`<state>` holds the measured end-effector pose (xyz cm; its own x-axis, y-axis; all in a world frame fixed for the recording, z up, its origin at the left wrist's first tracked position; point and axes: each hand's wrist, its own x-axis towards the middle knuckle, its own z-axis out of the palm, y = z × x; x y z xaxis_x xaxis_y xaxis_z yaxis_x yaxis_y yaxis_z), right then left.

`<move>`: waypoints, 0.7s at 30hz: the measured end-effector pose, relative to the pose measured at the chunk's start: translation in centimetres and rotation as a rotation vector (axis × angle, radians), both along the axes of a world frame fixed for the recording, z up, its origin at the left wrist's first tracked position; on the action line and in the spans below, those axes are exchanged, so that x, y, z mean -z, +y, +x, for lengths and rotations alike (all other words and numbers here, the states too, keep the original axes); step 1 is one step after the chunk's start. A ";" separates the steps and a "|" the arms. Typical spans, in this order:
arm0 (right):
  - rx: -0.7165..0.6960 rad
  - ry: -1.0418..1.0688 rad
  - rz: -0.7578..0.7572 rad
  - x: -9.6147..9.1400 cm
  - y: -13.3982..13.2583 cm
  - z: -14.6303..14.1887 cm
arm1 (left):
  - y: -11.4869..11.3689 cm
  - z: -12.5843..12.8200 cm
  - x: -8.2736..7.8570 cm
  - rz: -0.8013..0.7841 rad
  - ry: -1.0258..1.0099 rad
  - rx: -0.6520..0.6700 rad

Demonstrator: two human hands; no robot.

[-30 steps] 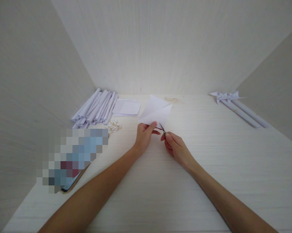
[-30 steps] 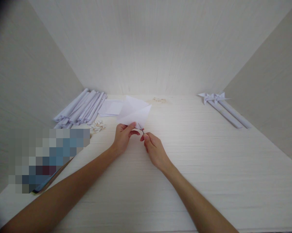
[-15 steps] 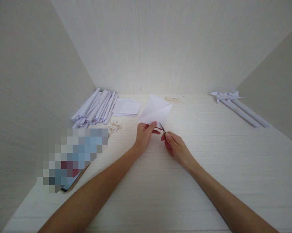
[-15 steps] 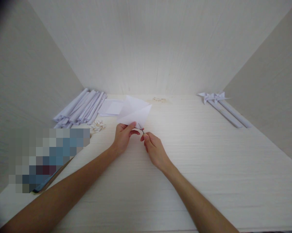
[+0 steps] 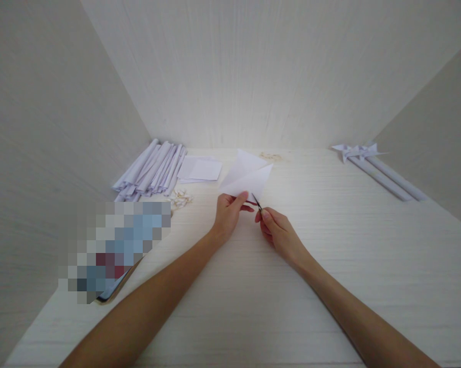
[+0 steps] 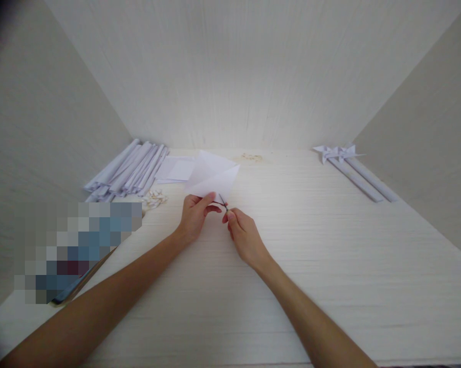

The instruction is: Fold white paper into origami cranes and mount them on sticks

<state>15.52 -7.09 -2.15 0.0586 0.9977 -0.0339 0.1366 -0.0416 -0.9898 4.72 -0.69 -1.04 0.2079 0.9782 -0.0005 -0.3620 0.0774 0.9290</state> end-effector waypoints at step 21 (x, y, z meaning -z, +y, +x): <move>0.004 -0.087 0.006 -0.1 -0.1 0.0 | 0.0 0.0 0.1 0.037 -0.006 0.017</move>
<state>15.52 -7.17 -2.07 0.0646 0.9977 -0.0221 0.2221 -0.0360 -0.9744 4.74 -0.67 -1.18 0.2240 0.9739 0.0370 -0.3663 0.0489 0.9292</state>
